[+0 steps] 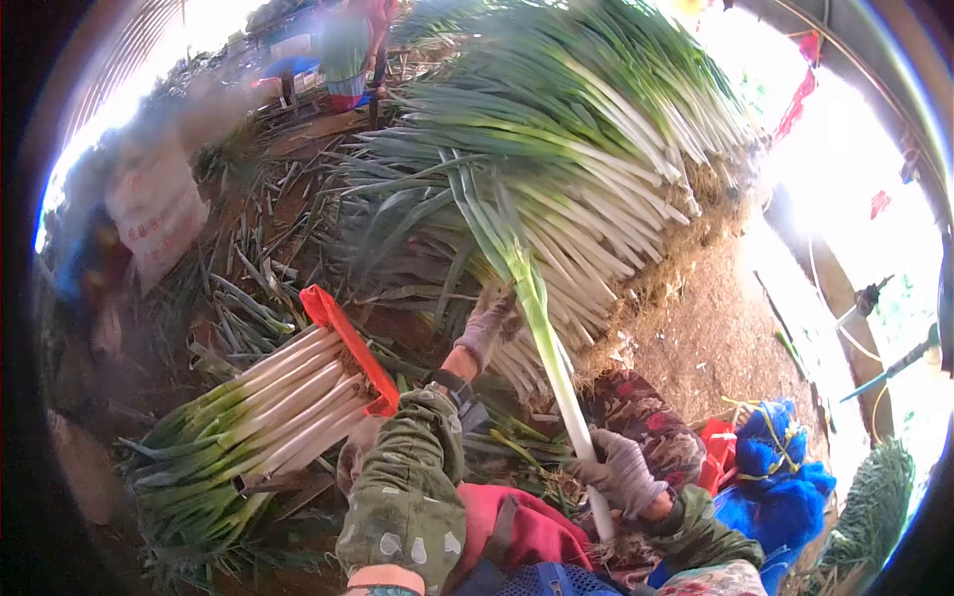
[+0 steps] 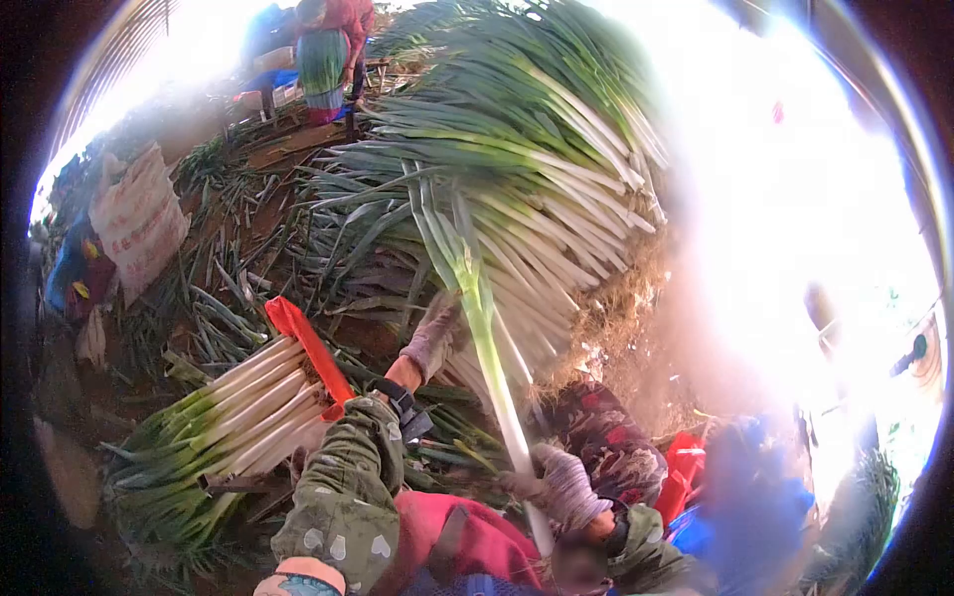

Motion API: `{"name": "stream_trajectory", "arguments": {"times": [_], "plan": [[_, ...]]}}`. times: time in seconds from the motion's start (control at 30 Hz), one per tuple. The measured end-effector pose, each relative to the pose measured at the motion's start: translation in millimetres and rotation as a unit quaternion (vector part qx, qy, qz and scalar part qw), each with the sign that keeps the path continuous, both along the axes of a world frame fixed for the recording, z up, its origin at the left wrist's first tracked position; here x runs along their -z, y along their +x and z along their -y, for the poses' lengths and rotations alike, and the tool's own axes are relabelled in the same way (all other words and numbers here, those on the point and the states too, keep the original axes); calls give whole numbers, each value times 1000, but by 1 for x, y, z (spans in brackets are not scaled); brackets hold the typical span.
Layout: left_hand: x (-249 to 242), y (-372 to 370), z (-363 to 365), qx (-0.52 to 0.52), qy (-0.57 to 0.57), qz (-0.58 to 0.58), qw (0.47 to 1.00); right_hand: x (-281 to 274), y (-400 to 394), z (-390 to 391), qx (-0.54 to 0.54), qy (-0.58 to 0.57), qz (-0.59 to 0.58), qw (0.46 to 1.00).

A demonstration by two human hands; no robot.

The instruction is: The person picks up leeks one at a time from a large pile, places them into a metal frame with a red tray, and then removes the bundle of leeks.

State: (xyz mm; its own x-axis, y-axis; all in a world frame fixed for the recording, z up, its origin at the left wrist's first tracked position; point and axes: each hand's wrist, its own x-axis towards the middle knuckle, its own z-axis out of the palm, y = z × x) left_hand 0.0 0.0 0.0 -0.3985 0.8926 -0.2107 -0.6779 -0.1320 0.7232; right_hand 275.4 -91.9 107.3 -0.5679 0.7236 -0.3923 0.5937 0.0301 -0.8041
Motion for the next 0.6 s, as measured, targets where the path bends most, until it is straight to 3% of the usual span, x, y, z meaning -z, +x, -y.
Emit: {"name": "stream_trajectory", "arguments": {"times": [0.07, 0.1, 0.17, 0.23, 0.3, 0.37, 0.4, 0.43, 0.47, 0.5, 0.53, 0.57, 0.6], "plan": [[-8, 3, -15, 58, -25, 63, 996, 5, 3, -12, -14, 71, 17, 997], [-2, 13, 16, 56, -40, 78, 995, -5, 11, 14, -16, 55, 31, 998], [4, 0, 20, 69, -35, -130, 988, -8, 3, 12, 21, 39, 15, 999], [4, -11, 32, 45, -51, -114, 991, -7, 2, 12, 34, 19, 1, 999], [6, -28, 54, 11, 102, -59, 993, 0, 5, 11, 48, -7, -10, 999], [-23, -43, 78, -44, 46, -34, 997, 19, 5, 6, 91, -49, -23, 994], [-19, -52, 90, -19, 70, -29, 997, 19, 2, 7, 90, -50, -25, 994], [-16, -64, 102, -21, 68, -35, 997, 17, -4, 7, 121, -138, -96, 978], [-13, -75, 113, 114, 40, -87, 989, 15, -9, 7, 148, -223, -164, 949], [-9, -79, 123, 245, 7, -136, 960, 12, -11, 8, 143, -226, -167, 949], [7, -77, 125, 316, -45, -345, 882, 10, -13, 11, 187, -349, -179, 901], [36, -72, 125, 371, -96, -532, 755, 9, -14, 12, 227, -466, -185, 835], [77, -73, 141, 386, -163, -531, 736, 28, -5, 8, 148, -494, -229, 826]]}}
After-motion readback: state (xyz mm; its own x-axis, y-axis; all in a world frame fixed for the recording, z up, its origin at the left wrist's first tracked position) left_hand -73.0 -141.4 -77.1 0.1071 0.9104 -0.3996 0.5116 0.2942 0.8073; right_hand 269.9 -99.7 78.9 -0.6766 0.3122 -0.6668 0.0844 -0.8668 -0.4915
